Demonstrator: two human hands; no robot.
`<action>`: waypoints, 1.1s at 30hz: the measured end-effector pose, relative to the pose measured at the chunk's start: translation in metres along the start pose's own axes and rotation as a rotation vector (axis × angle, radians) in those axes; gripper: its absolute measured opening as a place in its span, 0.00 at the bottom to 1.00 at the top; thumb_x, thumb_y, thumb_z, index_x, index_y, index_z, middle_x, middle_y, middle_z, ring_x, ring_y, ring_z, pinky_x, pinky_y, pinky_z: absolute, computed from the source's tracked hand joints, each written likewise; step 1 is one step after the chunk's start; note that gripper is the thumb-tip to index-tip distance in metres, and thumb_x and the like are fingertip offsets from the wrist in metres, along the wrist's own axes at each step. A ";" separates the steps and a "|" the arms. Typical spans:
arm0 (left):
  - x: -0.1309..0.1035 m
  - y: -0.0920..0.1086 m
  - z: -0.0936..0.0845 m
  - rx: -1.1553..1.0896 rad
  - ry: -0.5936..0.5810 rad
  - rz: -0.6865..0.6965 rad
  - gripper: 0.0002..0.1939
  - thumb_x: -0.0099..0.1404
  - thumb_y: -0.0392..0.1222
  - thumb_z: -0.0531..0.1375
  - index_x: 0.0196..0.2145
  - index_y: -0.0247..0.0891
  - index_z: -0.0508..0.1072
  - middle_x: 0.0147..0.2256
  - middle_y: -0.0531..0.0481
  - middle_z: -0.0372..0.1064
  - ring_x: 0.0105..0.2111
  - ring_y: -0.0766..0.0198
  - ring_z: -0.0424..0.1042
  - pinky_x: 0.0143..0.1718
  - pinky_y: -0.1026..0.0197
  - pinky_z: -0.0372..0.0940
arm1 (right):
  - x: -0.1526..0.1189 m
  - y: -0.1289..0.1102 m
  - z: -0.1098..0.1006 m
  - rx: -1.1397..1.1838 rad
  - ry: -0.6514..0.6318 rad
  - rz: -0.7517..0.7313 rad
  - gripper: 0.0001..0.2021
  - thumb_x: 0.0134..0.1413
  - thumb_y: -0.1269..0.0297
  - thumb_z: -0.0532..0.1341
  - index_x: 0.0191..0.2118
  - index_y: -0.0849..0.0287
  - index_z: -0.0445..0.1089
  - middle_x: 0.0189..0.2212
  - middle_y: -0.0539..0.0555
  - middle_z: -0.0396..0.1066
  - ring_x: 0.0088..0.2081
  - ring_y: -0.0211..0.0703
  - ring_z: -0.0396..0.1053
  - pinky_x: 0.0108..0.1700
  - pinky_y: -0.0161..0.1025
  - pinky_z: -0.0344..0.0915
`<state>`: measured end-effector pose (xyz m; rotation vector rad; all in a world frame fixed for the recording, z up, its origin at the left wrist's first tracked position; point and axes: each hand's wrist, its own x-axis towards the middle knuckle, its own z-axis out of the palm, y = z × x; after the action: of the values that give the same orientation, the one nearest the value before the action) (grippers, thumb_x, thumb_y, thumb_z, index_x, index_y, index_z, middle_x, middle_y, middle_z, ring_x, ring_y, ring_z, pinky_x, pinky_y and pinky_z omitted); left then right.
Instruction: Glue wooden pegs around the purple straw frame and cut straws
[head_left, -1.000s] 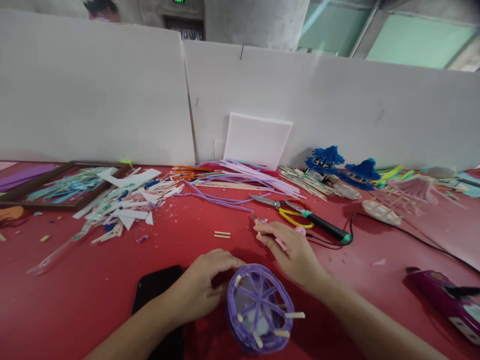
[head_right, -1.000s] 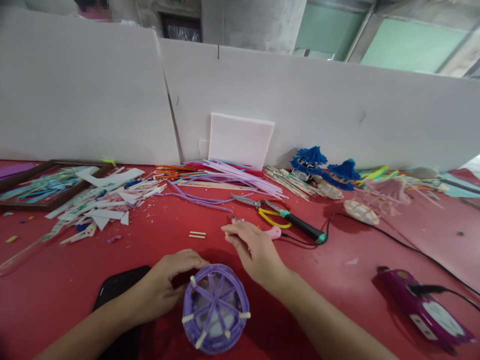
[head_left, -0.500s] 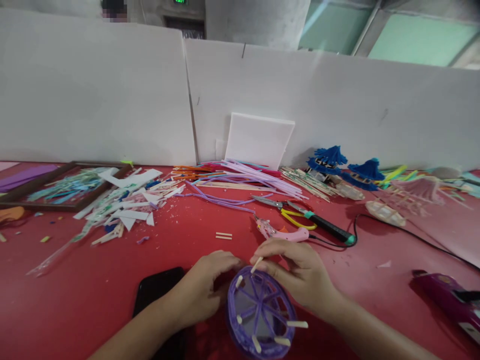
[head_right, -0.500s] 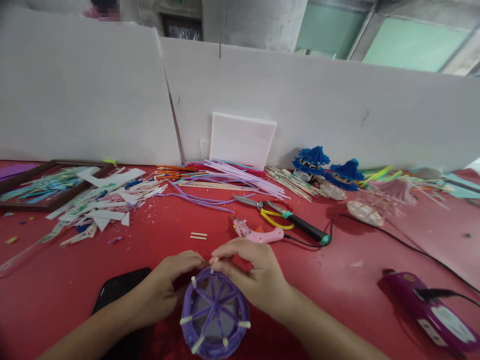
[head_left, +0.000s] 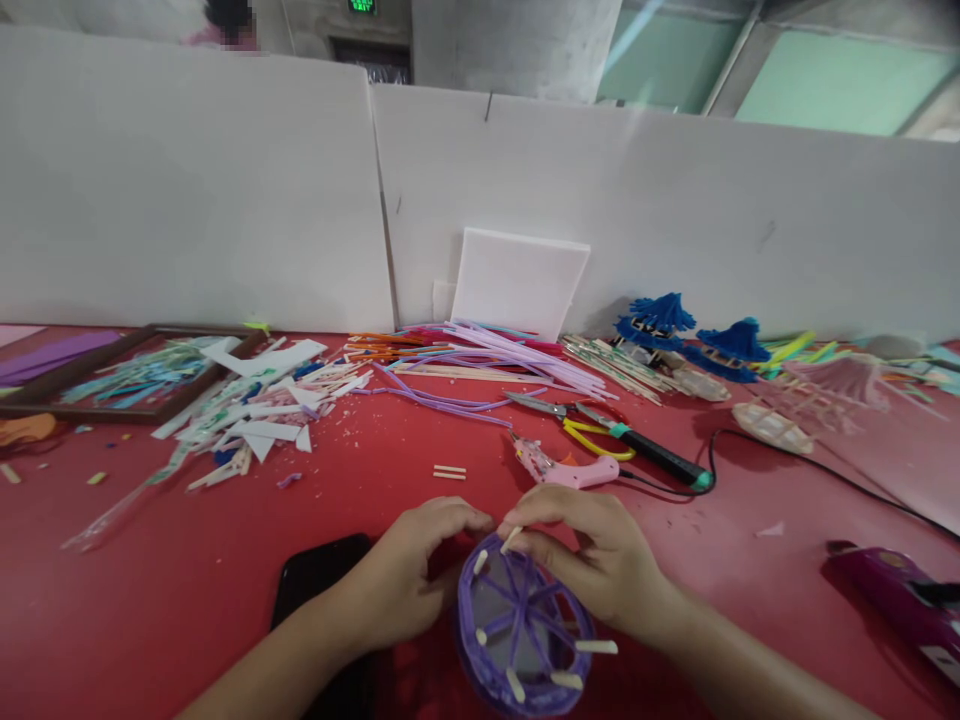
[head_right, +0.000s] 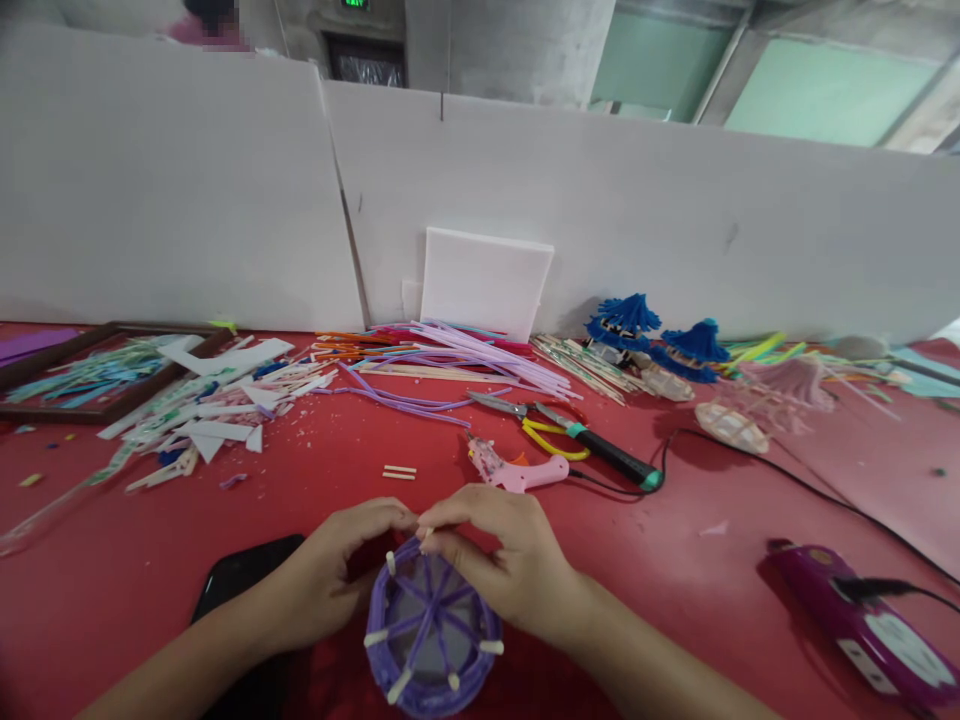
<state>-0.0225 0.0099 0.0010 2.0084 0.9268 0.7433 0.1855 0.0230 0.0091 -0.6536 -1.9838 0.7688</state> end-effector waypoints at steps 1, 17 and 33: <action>0.000 0.000 0.000 0.000 0.004 -0.004 0.09 0.63 0.30 0.55 0.40 0.39 0.71 0.38 0.47 0.72 0.39 0.62 0.71 0.43 0.62 0.64 | 0.000 0.000 0.000 -0.003 -0.004 0.004 0.05 0.57 0.70 0.61 0.38 0.56 0.73 0.30 0.52 0.77 0.32 0.38 0.75 0.35 0.32 0.70; 0.001 -0.002 -0.001 0.007 0.010 0.003 0.08 0.63 0.32 0.56 0.39 0.39 0.71 0.38 0.46 0.72 0.39 0.62 0.71 0.43 0.61 0.65 | 0.001 -0.001 -0.001 -0.024 -0.016 -0.021 0.06 0.58 0.70 0.60 0.39 0.55 0.73 0.30 0.52 0.77 0.32 0.38 0.75 0.36 0.33 0.70; 0.001 0.000 -0.001 -0.004 0.050 -0.029 0.03 0.63 0.34 0.57 0.32 0.37 0.71 0.31 0.49 0.71 0.31 0.65 0.69 0.33 0.65 0.64 | 0.001 0.000 0.000 -0.066 -0.061 -0.018 0.06 0.57 0.72 0.60 0.39 0.56 0.72 0.31 0.51 0.77 0.33 0.37 0.74 0.37 0.33 0.69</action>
<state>-0.0230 0.0111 0.0016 1.9763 0.9805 0.7814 0.1850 0.0234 0.0096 -0.6573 -2.0760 0.7225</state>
